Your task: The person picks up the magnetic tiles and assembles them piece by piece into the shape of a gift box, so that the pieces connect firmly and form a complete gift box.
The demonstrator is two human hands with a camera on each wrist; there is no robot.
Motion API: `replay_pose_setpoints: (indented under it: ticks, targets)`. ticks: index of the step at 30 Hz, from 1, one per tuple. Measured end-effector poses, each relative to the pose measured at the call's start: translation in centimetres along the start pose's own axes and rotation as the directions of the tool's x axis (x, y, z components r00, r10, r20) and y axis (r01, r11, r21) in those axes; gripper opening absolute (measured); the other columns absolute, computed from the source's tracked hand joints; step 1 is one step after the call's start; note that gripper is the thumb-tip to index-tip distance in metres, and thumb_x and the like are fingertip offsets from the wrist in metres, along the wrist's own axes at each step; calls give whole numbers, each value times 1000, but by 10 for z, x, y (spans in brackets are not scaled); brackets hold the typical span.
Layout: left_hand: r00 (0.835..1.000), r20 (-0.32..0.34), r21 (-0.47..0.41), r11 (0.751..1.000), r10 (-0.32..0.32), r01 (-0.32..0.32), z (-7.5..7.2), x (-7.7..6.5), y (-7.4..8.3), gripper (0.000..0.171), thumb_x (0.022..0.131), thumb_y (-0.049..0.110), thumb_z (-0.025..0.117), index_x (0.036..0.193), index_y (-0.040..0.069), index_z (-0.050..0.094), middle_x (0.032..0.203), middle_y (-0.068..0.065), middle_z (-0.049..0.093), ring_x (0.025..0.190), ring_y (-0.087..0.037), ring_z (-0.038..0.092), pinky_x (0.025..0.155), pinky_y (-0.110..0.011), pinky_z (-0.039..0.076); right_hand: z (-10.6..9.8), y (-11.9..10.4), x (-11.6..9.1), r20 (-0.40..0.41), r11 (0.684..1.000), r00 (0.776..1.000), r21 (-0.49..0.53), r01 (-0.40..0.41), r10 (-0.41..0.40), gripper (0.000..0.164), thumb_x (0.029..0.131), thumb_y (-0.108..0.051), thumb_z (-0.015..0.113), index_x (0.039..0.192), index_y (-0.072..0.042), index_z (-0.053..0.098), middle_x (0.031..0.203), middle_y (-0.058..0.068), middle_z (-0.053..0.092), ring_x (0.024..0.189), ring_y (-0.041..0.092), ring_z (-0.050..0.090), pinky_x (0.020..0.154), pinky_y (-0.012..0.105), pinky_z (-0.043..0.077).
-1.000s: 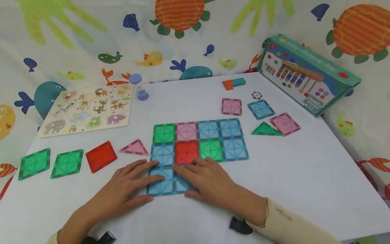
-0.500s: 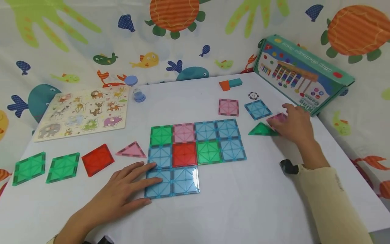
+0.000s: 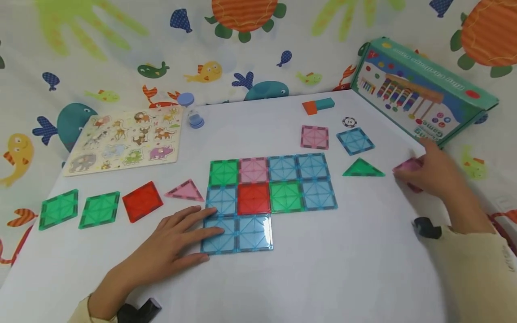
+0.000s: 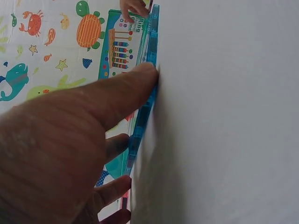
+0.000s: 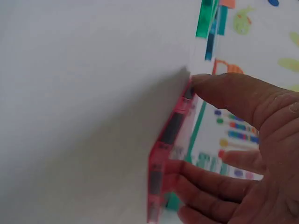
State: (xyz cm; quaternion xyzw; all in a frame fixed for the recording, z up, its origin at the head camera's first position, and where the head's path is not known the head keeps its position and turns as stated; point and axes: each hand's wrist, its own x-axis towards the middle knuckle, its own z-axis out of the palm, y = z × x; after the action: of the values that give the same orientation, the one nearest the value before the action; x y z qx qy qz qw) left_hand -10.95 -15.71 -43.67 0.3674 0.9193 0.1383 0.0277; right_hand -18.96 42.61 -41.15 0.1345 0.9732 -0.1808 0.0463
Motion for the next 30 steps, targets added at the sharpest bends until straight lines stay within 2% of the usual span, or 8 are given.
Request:
replay_pose_setpoints:
  ticks: [4,7,10,13,17,21,24,30]
  targets:
    - [1000,14,18,1000,6,-6,-4,3,0,62,84,54,62,139,51,35,155,11,22,140,-23,19,99,-51,34,5,19,-35,58,995,993,-36,-96,98,125,70,-46,80,146,5,-3,115,39,32,94,50,35,60,53,45]
    - [1000,1,21,1000,9,-9,-5,2,0,62,83,52,64,139,51,36,154,11,23,139,-23,21,99,-51,34,15,17,-68,111,993,989,-84,-89,98,125,67,-37,84,145,8,-3,115,40,33,92,49,37,59,52,46]
    - [1000,-15,4,1000,12,-12,-3,1,1,62,83,51,65,139,50,37,154,10,24,139,-24,22,98,-52,35,24,-3,-97,165,985,986,-171,15,13,121,63,-34,86,145,8,7,111,39,40,85,46,44,60,53,48]
    - [1000,-12,0,1000,14,-14,0,1,1,61,84,51,64,139,50,37,154,10,23,139,-25,22,97,-53,35,36,-37,-124,188,954,972,-236,183,-140,115,60,-36,88,145,1,19,104,33,50,78,38,52,60,51,51]
    - [1000,2,0,1000,4,-4,1,1,1,60,85,52,62,139,52,35,155,11,21,140,-24,20,98,-52,35,54,-92,-155,171,888,916,-234,396,-364,105,63,-40,86,147,-17,27,107,16,58,81,26,60,64,45,55]
    - [1000,19,-18,1000,-1,2,1,2,3,60,85,52,62,139,52,34,155,12,20,140,-23,18,100,-52,33,70,-136,-172,191,858,862,-129,497,-470,97,66,-42,84,146,-30,29,120,5,58,95,22,61,68,40,56]
    - [999,31,-24,1000,-10,10,1,2,4,61,85,52,62,139,53,33,155,13,19,140,-22,18,101,-52,32,81,-157,-175,190,832,822,-45,553,-536,90,68,-41,83,144,-34,34,127,-2,56,105,20,59,72,35,56]
    - [999,33,-7,1000,-16,16,-2,-1,4,60,85,53,61,139,52,35,155,13,20,140,-22,19,100,-51,33,97,-180,-167,171,715,700,42,697,-693,80,75,-39,78,143,-32,37,130,-10,56,111,13,58,81,30,54]
